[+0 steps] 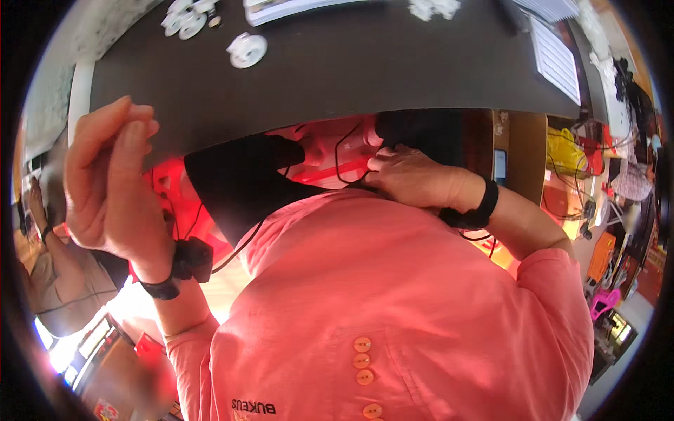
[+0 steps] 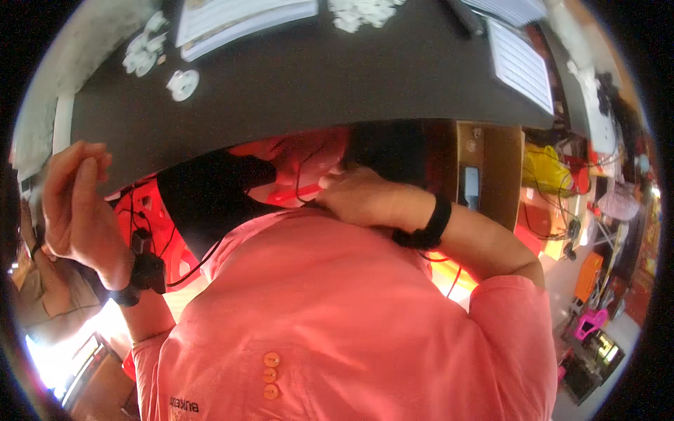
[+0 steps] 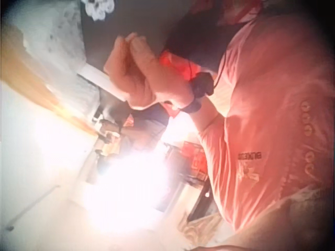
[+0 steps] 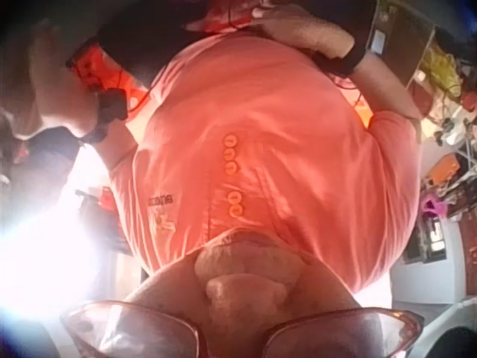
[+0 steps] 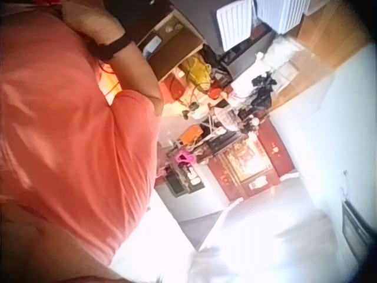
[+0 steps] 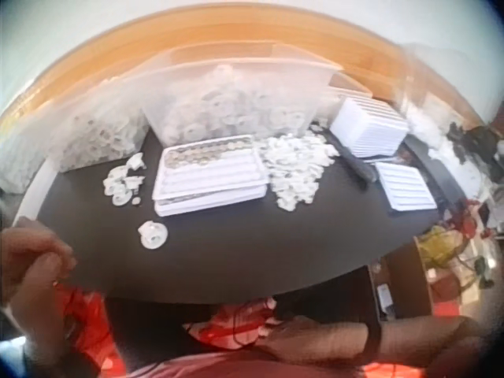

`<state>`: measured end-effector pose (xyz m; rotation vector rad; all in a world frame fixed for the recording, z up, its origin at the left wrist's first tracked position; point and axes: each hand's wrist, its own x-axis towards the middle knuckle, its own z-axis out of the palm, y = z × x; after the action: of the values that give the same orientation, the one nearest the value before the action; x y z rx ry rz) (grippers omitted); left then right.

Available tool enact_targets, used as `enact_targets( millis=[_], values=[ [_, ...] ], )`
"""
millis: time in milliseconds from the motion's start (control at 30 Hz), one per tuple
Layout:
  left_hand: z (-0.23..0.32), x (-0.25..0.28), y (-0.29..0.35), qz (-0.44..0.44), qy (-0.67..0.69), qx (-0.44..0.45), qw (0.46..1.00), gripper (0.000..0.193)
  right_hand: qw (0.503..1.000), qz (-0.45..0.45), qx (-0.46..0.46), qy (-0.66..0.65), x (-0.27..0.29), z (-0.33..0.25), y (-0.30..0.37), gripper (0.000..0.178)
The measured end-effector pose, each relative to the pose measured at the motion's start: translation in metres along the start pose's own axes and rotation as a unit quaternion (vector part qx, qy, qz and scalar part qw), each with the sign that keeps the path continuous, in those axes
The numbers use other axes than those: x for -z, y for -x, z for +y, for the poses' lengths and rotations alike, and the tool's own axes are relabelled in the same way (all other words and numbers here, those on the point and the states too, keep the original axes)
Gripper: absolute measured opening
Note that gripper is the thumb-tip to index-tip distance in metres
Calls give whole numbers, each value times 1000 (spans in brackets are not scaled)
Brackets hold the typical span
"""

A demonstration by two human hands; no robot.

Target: Assembling small plastic components by inserting metal or plastic inserts into white circular plastic housings at a manufacturing workstation.

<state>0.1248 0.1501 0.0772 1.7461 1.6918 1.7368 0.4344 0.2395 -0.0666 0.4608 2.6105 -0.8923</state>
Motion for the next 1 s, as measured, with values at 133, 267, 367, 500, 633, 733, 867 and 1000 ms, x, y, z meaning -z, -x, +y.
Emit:
enact_targets(
  millis=[133,267,367,500,633,733,867,1000],
  values=[
    [-5,-33,1,13,-44,13,999,24,1000,11,-19,-8,4,-7,23,28],
    [-17,-45,1,8,-52,9,999,26,993,103,16,-54,2,-5,38,22],
    [-14,-55,4,13,-56,64,996,27,980,164,35,-105,-6,0,42,17],
    [-14,-58,8,12,-94,124,988,28,968,194,65,-148,-5,-1,52,18],
    [-16,-63,5,-18,-61,77,995,28,965,198,78,-153,-8,1,58,22],
    [-13,-65,5,-42,-81,82,992,32,964,208,77,-149,-10,1,61,22],
    [-9,-73,4,-66,-94,81,990,39,965,211,76,-135,-11,1,64,22],
    [-3,-82,3,-87,-191,20,978,43,958,225,82,-156,-14,1,62,22]
  ],
)
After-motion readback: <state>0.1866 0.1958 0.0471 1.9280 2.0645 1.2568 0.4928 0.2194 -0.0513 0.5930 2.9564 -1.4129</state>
